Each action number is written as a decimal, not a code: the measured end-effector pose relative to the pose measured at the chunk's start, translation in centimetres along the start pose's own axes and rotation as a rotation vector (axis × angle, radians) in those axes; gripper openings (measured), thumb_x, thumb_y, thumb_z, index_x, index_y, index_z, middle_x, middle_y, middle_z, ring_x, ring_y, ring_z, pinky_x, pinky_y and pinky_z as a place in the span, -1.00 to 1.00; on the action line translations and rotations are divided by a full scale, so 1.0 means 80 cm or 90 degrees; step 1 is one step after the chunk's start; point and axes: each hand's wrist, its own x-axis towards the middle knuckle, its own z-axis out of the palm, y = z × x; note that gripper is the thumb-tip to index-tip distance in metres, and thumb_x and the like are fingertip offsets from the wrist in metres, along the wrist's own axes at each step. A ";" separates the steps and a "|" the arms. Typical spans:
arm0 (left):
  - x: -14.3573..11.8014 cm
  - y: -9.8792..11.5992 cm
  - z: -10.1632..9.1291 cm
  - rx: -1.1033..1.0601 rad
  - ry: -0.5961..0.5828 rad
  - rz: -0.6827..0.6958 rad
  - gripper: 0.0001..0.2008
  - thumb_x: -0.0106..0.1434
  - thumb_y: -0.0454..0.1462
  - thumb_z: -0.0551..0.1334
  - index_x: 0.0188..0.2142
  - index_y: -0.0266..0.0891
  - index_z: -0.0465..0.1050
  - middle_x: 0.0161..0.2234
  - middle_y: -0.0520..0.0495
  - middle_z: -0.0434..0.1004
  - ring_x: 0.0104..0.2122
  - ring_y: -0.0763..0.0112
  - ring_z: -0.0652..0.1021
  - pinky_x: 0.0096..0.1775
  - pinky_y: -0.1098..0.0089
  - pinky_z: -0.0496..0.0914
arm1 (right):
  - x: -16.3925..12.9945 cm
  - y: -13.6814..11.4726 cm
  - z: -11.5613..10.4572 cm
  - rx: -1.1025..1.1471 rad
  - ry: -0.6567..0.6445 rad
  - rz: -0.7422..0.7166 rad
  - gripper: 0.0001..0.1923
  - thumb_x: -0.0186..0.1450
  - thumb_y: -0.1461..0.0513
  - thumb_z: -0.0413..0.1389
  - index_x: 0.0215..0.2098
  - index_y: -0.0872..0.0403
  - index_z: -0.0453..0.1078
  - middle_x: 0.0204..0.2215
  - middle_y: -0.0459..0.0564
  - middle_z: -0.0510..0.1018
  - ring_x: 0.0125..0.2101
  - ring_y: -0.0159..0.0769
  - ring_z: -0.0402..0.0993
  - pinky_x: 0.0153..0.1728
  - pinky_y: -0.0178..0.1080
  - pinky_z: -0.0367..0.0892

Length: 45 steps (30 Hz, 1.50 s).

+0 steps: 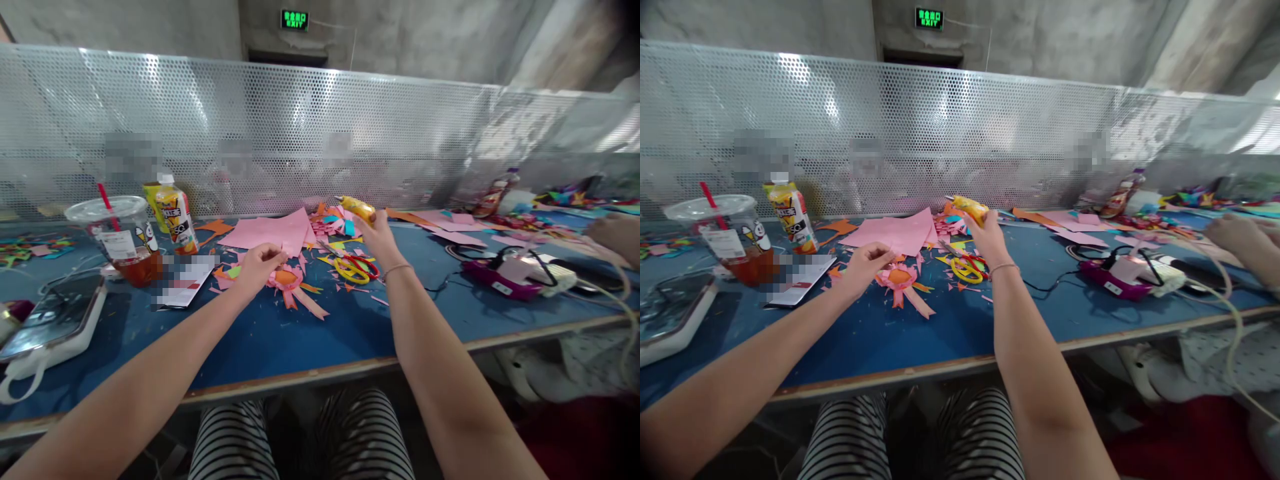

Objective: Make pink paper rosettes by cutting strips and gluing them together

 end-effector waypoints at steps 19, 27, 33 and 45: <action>-0.004 0.004 0.005 0.077 -0.017 0.009 -0.78 0.00 -0.13 0.26 -0.51 -0.26 0.41 -0.55 0.02 0.42 -0.53 0.48 0.43 -0.46 0.47 0.31 | -0.038 -0.055 0.021 -0.215 -0.182 -0.354 -0.78 0.16 0.16 0.01 -0.39 0.02 0.00 -0.45 -0.03 0.24 -0.40 -0.24 0.24 -0.44 -0.23 0.14; -0.006 0.009 0.005 0.116 -0.018 0.023 -0.81 0.03 -0.15 0.24 -0.51 -0.26 0.41 -0.56 0.03 0.40 -0.54 0.50 0.40 -0.47 0.48 0.27 | -0.037 -0.051 0.022 -0.215 -0.200 -0.345 -0.81 0.19 0.15 -0.02 -0.39 0.02 0.01 -0.48 -0.05 0.23 -0.46 -0.27 0.23 -0.49 -0.26 0.07; -0.006 0.010 0.005 0.099 -0.020 0.012 -0.79 0.01 -0.15 0.25 -0.50 -0.27 0.42 -0.56 0.03 0.40 -0.53 0.49 0.41 -0.45 0.47 0.29 | -0.036 -0.051 0.020 -0.230 -0.205 -0.351 -0.81 0.19 0.15 -0.02 -0.39 0.02 0.00 -0.48 -0.06 0.23 -0.44 -0.26 0.23 -0.47 -0.26 0.08; -0.001 0.001 0.000 0.084 0.000 0.037 -0.81 0.01 -0.16 0.25 -0.51 -0.26 0.42 -0.55 0.01 0.42 -0.52 0.49 0.41 -0.44 0.47 0.30 | -0.032 -0.044 0.017 -0.240 -0.218 -0.342 -0.81 0.18 0.14 -0.02 -0.36 0.03 0.03 -0.44 -0.03 0.29 -0.40 -0.24 0.27 -0.44 -0.25 0.13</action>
